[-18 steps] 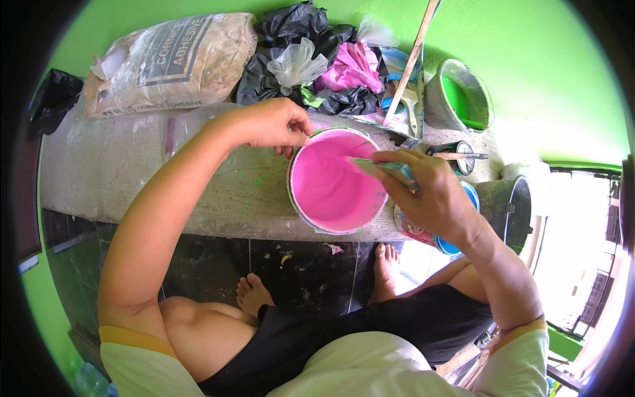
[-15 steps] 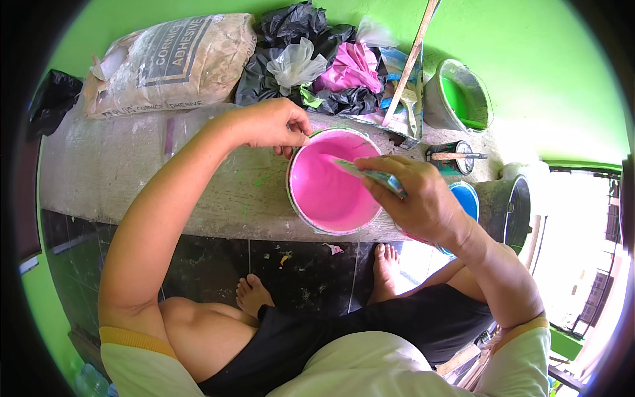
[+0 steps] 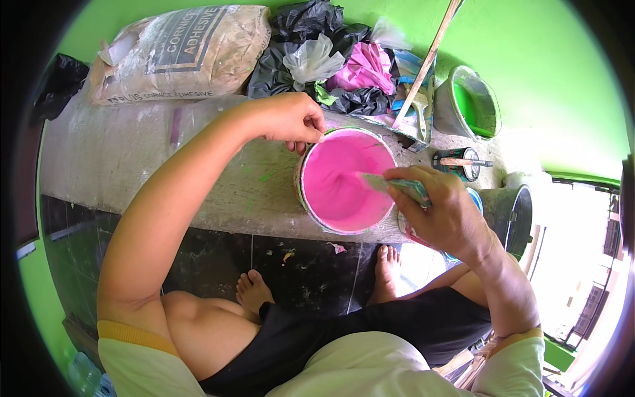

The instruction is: The person sits on the floor and stirs pink paint in a bucket using a flat stick. They repeatedly dip the stick into a blue bucket of water to rinse it, then continue stirring the pink paint. Finally, they stand up and carry the bucket into another room.

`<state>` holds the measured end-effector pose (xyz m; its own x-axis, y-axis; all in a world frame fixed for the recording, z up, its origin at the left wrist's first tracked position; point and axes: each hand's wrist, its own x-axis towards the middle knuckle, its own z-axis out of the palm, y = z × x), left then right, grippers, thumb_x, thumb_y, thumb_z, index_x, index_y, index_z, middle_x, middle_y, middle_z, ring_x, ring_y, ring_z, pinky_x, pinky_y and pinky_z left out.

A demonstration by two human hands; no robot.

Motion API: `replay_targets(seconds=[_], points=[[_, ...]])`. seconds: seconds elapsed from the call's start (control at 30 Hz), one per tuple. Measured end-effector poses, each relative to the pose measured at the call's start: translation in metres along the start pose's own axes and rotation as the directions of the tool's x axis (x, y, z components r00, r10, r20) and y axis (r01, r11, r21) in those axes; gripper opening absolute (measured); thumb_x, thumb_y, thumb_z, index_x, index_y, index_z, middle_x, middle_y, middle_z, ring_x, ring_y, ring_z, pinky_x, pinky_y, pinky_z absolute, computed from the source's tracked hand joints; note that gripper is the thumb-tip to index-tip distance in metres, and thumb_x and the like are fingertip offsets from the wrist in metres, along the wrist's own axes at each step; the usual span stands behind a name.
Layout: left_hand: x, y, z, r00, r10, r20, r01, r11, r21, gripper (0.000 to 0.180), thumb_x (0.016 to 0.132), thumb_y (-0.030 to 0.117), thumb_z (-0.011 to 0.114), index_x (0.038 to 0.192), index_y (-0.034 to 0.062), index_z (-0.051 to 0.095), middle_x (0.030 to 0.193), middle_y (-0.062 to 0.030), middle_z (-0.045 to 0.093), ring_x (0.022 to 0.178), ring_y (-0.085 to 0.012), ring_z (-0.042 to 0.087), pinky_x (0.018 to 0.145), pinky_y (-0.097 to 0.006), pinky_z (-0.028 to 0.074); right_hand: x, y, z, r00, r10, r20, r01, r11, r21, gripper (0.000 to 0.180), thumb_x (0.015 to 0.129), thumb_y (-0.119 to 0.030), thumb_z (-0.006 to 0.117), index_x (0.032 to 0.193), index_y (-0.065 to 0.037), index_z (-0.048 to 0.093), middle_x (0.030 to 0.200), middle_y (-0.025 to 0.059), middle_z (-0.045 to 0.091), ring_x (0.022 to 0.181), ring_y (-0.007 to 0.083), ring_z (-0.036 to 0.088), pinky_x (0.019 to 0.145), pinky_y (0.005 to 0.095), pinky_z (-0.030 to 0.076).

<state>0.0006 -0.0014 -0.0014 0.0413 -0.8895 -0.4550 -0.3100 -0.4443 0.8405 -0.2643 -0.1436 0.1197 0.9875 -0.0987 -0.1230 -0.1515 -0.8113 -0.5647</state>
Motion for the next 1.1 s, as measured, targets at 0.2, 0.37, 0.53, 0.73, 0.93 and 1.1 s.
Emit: replay_targets(seconds=[0.2,0.37,0.53,0.73,0.93,1.1], points=[[-0.001,0.003,-0.001,1.0,-0.022,-0.013,0.022,1.0,0.019,0.028,0.101,0.023,0.072,0.111,-0.0026,0.076,0.089,-0.0101,0.078,0.075,-0.015,0.075,0.068,-0.031,0.06,0.01,0.007,0.017,0.994,-0.107,-0.004,0.107,0.994,0.031,0.026,0.096,-0.006,0.075,0.122,0.0,0.073,0.109,0.0211,0.077,0.096,0.0383,0.076,0.081,0.0428,0.061],[0.001,0.002,-0.001,1.0,-0.002,-0.009,0.002,1.0,0.011,0.027,0.099,0.023,0.068,0.106,-0.0015,0.077,0.088,-0.0102,0.079,0.074,-0.0149,0.076,0.066,-0.031,0.061,0.003,0.002,0.016,0.982,-0.16,0.104,0.141,0.976,0.165,0.03,0.095,-0.005,0.077,0.124,-0.002,0.073,0.11,0.0187,0.077,0.097,0.037,0.077,0.081,0.0415,0.061],[0.004,-0.002,0.0,1.0,0.005,-0.014,-0.005,0.999,0.038,0.029,0.1,0.027,0.069,0.106,-0.0007,0.078,0.083,-0.0093,0.078,0.071,-0.0148,0.074,0.067,-0.031,0.06,-0.005,-0.004,0.008,0.96,-0.161,0.23,0.121,0.976,0.179,0.03,0.095,-0.006,0.077,0.124,-0.003,0.075,0.111,0.0166,0.078,0.097,0.0354,0.077,0.081,0.041,0.061],[0.003,0.001,-0.001,1.0,-0.011,-0.018,0.012,0.999,0.049,0.031,0.099,0.029,0.07,0.104,0.0,0.079,0.083,-0.0097,0.079,0.071,-0.0148,0.075,0.066,-0.031,0.06,-0.003,0.001,0.017,0.986,-0.122,0.112,0.111,0.989,0.102,0.03,0.095,-0.007,0.077,0.125,-0.004,0.073,0.112,0.0179,0.077,0.095,0.0356,0.077,0.081,0.0416,0.062],[0.0,0.004,-0.001,0.999,-0.023,-0.03,0.024,0.999,0.039,0.033,0.1,0.031,0.069,0.105,-0.0001,0.079,0.083,-0.0107,0.079,0.072,-0.0155,0.075,0.068,-0.031,0.06,0.004,0.009,0.01,0.998,-0.057,0.009,0.058,0.997,-0.051,0.026,0.097,-0.007,0.076,0.122,-0.003,0.073,0.108,0.0186,0.077,0.095,0.0365,0.077,0.08,0.0414,0.062],[0.0,0.011,-0.002,0.998,-0.059,-0.015,0.06,0.996,0.072,0.036,0.102,0.031,0.07,0.113,-0.0019,0.079,0.082,-0.011,0.078,0.073,-0.0153,0.075,0.07,-0.032,0.06,0.002,0.007,0.0,0.999,-0.004,-0.034,0.001,0.997,-0.083,0.022,0.098,-0.01,0.073,0.118,-0.001,0.073,0.107,0.0201,0.076,0.091,0.0399,0.075,0.078,0.0446,0.06]])
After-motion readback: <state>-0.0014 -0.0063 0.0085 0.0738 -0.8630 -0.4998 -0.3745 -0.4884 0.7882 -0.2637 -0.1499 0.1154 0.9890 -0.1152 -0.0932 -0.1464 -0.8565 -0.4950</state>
